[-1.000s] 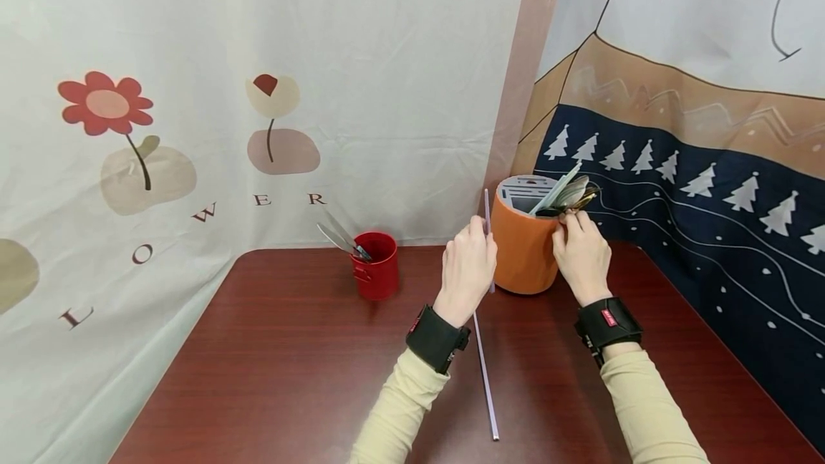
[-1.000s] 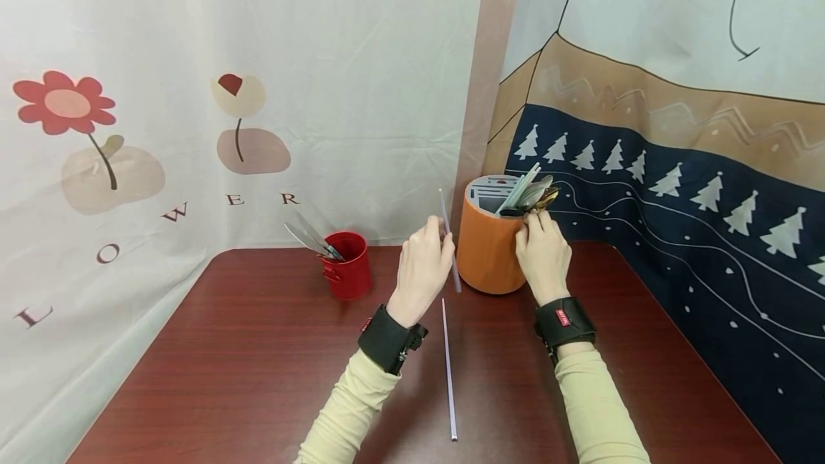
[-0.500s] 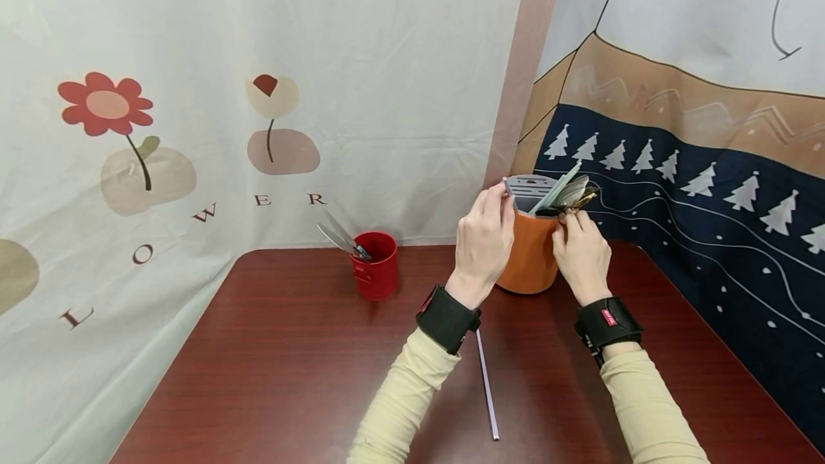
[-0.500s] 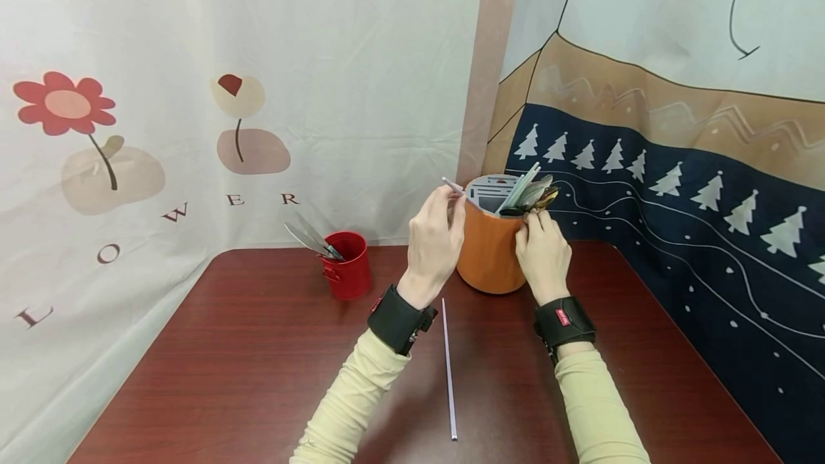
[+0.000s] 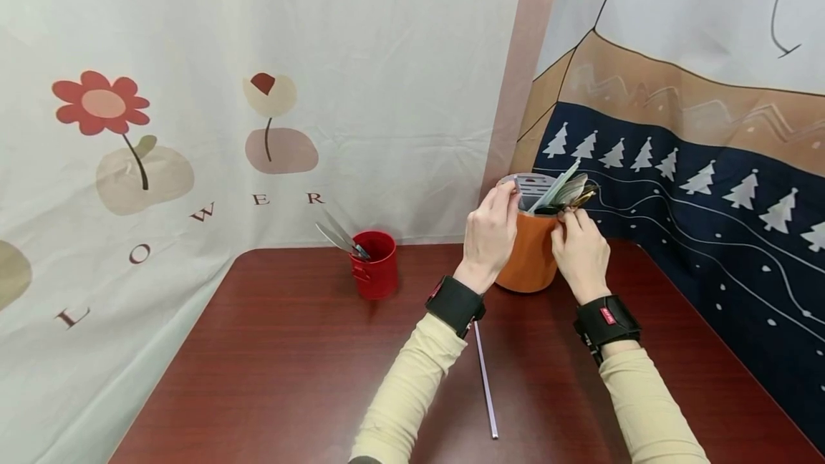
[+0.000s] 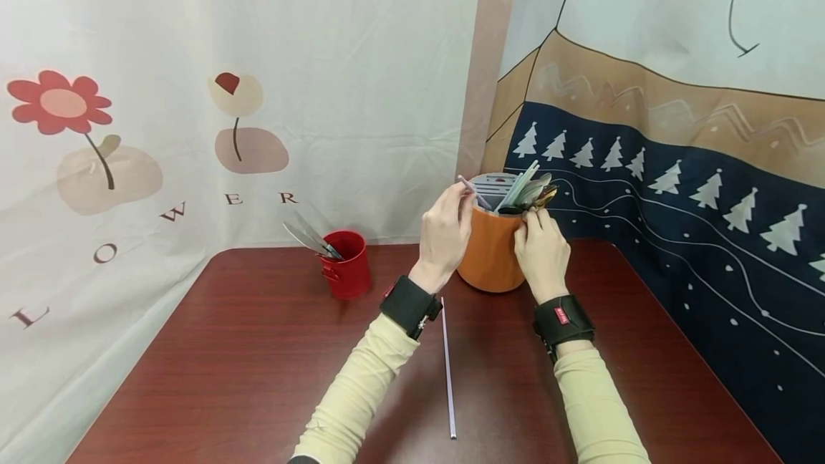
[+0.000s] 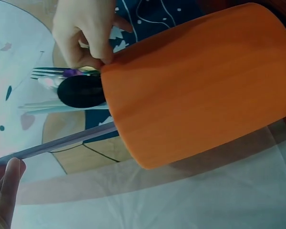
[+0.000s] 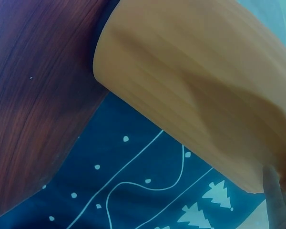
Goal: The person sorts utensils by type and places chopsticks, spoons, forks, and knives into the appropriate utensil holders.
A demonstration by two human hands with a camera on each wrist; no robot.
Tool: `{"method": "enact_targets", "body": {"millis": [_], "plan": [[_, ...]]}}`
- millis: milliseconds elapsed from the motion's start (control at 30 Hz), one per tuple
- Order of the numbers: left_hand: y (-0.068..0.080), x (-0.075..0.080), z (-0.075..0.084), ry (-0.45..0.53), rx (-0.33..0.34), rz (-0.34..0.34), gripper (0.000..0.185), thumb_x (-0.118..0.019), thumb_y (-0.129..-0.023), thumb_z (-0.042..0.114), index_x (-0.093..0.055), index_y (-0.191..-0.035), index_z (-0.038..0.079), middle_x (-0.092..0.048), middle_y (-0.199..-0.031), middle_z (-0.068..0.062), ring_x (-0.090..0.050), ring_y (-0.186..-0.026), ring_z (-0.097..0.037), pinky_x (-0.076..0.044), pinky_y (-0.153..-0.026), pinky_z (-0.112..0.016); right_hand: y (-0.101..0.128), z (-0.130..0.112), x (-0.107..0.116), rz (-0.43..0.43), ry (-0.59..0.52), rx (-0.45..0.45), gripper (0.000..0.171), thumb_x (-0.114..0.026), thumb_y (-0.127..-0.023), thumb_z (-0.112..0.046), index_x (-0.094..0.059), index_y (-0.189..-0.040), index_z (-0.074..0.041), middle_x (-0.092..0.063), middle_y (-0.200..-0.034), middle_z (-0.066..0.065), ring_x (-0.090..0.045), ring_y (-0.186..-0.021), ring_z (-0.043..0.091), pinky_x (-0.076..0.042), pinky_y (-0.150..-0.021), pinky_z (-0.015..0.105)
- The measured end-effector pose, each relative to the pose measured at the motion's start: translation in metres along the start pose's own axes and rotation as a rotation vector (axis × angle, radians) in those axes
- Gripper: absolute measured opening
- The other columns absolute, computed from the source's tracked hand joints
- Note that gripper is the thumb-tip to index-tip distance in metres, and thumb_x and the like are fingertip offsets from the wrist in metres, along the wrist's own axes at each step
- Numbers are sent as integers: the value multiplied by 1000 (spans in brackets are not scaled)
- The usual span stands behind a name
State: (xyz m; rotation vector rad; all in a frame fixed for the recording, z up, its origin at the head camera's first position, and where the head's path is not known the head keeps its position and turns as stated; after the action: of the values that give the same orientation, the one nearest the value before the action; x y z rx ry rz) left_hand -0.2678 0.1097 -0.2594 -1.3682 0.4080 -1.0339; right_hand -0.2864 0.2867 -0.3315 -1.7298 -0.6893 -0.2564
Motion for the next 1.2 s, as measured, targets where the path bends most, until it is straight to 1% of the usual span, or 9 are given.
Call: {"method": "enact_targets", "body": {"millis": [133, 333, 467, 600, 700, 800, 933, 1033, 1200], "plan": [[-5, -9, -3, -26, 4, -34, 19, -55, -96, 13, -61, -111, 3, -68, -102, -5, -70, -83, -12, -55, -74, -16, -1, 0, 0, 1, 3, -2, 22, -52, -93, -14, -64, -99, 3, -60, -96, 18, -57, -77, 40, -46, -59, 56], [-10, -20, -8, -74, 34, -96, 19, -53, -97, 15, -61, -111, 6, -68, -97, -2, -69, -74, -11, -54, -66, -18, 0, 0, -1, -5, 5, -5, 22, -52, -94, -14, -64, -101, 3, -60, -95, 19, -56, -76, 40, -46, -59, 56], [-9, -26, -10, -124, 66, -142, 20, -54, -97, 17, -60, -114, 9, -69, -99, 0, -68, -69, -11, -53, -60, -19, 0, 0, 0, -4, 4, -3, 22, -52, -94, -14, -65, -101, 3, -60, -95, 19, -56, -76, 40, -46, -58, 56], [-5, -30, -12, -150, 112, -196, 23, -53, -98, 21, -58, -117, 10, -69, -105, 0, -67, -63, -13, -52, -55, -21, -1, -1, 0, 1, -2, 1, 22, -53, -93, -14, -65, -100, 3, -60, -95, 18, -57, -77, 40, -46, -59, 56], [-1, -32, -14, -151, 139, -248, 26, -52, -98, 23, -57, -121, 11, -70, -105, 0, -67, -63, -14, -52, -54, -23, -1, -1, 0, 2, -2, 3, 22, -53, -93, -14, -65, -100, 3, -60, -95, 18, -57, -77, 40, -46, -59, 56], [3, -34, -14, -168, 138, -306, 31, -51, -99, 25, -55, -127, 13, -71, -104, 0, -68, -67, -15, -53, -56, -24, -1, -1, 0, 2, 3, 6, 22, -53, -93, -14, -65, -100, 3, -60, -95, 19, -57, -77, 40, -46, -59, 56], [7, -38, -14, -209, 118, -371, 37, -49, -99, 28, -52, -134, 16, -70, -109, 1, -70, -72, -16, -55, -58, -25, 0, -1, 1, 4, 5, 12, 21, -53, -93, -14, -65, -99, 3, -60, -95, 19, -56, -75, 40, -47, -58, 56], [11, -38, -16, -232, 122, -395, 36, -50, -99, 29, -54, -132, 16, -70, -109, 1, -70, -74, -16, -55, -59, -26, 0, -2, 0, 3, 2, 11, 21, -52, -93, -13, -65, -99, 3, -60, -96, 19, -56, -76, 40, -46, -58, 56], [23, -38, -18, -251, 122, -414, 31, -52, -98, 30, -58, -124, 15, -71, -100, 1, -69, -71, -16, -54, -57, -25, 0, -2, 0, 0, 4, 2, 21, -52, -94, -14, -65, -98, 2, -60, -95, 18, -57, -77, 40, -46, -59, 56]]}}
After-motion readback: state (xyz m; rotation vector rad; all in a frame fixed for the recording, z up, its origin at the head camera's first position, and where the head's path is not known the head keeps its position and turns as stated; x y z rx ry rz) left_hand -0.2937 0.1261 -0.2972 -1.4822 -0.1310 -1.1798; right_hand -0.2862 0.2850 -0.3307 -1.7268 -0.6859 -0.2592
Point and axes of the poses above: each hand's wrist, its own y-axis away from the middle knuckle, its own x-axis out of the back of the hand, z = x × y, the point moved 5 cm from there along -y, towards the middle knuckle
